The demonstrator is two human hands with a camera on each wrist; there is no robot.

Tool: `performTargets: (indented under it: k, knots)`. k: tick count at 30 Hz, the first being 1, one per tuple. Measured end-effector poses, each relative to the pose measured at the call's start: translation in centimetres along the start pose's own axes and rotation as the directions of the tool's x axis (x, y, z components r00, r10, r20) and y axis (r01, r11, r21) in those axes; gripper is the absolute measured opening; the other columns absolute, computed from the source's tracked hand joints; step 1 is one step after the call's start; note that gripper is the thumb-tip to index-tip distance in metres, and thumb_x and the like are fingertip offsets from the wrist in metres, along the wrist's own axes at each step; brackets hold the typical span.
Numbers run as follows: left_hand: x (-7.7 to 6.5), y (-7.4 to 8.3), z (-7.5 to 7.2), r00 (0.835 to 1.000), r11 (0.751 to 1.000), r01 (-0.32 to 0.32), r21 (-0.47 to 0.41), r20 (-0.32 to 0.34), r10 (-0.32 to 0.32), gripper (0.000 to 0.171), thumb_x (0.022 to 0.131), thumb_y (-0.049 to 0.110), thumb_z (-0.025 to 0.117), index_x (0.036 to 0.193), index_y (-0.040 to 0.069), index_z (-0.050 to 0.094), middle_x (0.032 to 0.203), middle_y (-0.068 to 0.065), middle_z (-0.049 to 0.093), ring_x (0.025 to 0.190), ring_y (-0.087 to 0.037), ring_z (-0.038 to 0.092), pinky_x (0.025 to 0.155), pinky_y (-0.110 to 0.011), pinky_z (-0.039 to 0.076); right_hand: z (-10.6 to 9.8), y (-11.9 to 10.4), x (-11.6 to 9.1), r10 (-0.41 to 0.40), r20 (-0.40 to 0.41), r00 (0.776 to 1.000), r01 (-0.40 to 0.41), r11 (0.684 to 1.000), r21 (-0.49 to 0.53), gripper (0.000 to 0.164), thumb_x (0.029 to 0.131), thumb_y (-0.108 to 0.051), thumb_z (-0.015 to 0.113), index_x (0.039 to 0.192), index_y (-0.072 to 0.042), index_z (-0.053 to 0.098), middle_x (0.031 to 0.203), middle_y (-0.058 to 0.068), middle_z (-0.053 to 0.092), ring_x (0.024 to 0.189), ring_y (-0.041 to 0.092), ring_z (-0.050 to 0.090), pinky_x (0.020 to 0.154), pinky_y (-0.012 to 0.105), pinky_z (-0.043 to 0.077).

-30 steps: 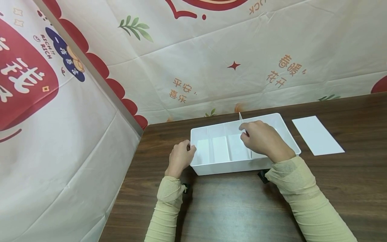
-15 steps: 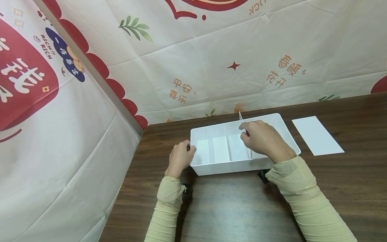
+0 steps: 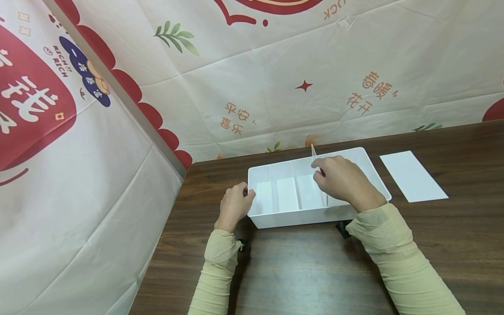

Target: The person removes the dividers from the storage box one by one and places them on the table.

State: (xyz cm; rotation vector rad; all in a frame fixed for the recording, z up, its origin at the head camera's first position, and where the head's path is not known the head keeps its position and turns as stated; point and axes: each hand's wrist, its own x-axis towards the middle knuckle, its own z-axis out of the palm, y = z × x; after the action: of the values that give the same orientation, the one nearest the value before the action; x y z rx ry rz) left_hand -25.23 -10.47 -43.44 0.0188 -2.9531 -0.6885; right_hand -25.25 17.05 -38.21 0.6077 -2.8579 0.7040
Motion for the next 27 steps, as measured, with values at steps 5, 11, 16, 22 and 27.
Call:
performTargets:
  k: [5, 11, 16, 22, 27]
  knots:
    - [-0.01, 0.03, -0.02, 1.000, 1.000, 0.001, -0.002, 0.001, -0.001, 0.026, 0.095, 0.026, 0.057, 0.073, 0.013, 0.055, 0.061, 0.000, 0.052, 0.056, -0.015, 0.049, 0.052, -0.031, 0.035, -0.02, 0.02, 0.01, 0.000, 0.004, 1.000, 0.000, 1.000, 0.003, 0.030, 0.089, -0.006, 0.056, 0.114, 0.007, 0.068, 0.079, 0.010, 0.067, 0.061, 0.017, 0.051, 0.056, 0.032, 0.042]
    - [-0.02, 0.00, -0.01, 1.000, 1.000, -0.003, -0.008, -0.001, 0.003, 0.025, 0.095, 0.025, 0.058, 0.073, 0.013, 0.056, 0.061, 0.000, 0.053, 0.056, -0.015, 0.049, 0.052, -0.030, 0.035, -0.08, 0.13, 0.03, -0.005, -0.006, 1.000, 0.005, 1.000, 0.005, 0.030, 0.090, -0.006, 0.055, 0.114, 0.006, 0.068, 0.076, 0.008, 0.064, 0.060, 0.016, 0.050, 0.056, 0.032, 0.041]
    - [0.09, 0.01, 0.05, 1.000, 1.000, 0.004, -0.010, -0.003, -0.004, 0.025, 0.095, 0.025, 0.058, 0.074, 0.013, 0.057, 0.062, 0.000, 0.053, 0.056, -0.015, 0.050, 0.052, -0.030, 0.035, -0.18, 0.20, 0.03, -0.004, -0.011, 1.000, 0.004, 1.000, 0.007, 0.030, 0.090, -0.006, 0.055, 0.114, 0.007, 0.068, 0.076, 0.008, 0.065, 0.061, 0.017, 0.050, 0.056, 0.032, 0.041]
    - [0.10, 0.11, 0.02, 1.000, 1.000, 0.012, -0.010, 0.002, -0.012, 0.025, 0.095, 0.026, 0.058, 0.075, 0.012, 0.057, 0.062, 0.000, 0.054, 0.057, -0.015, 0.050, 0.052, -0.031, 0.035, -0.34, 0.28, -0.01, -0.016, -0.022, 1.000, 0.016, 1.000, 0.002, 0.030, 0.089, -0.006, 0.055, 0.113, 0.006, 0.068, 0.075, 0.007, 0.064, 0.061, 0.017, 0.050, 0.057, 0.032, 0.040]
    - [0.09, 0.07, 0.02, 1.000, 1.000, 0.017, -0.011, 0.005, -0.017, 0.025, 0.096, 0.025, 0.057, 0.075, 0.012, 0.057, 0.062, 0.000, 0.054, 0.057, -0.015, 0.050, 0.053, -0.031, 0.035, -0.45, 0.35, -0.01, -0.016, -0.016, 1.000, 0.016, 1.000, 0.006, 0.030, 0.090, -0.006, 0.055, 0.113, 0.006, 0.068, 0.075, 0.007, 0.064, 0.062, 0.017, 0.050, 0.056, 0.032, 0.041]
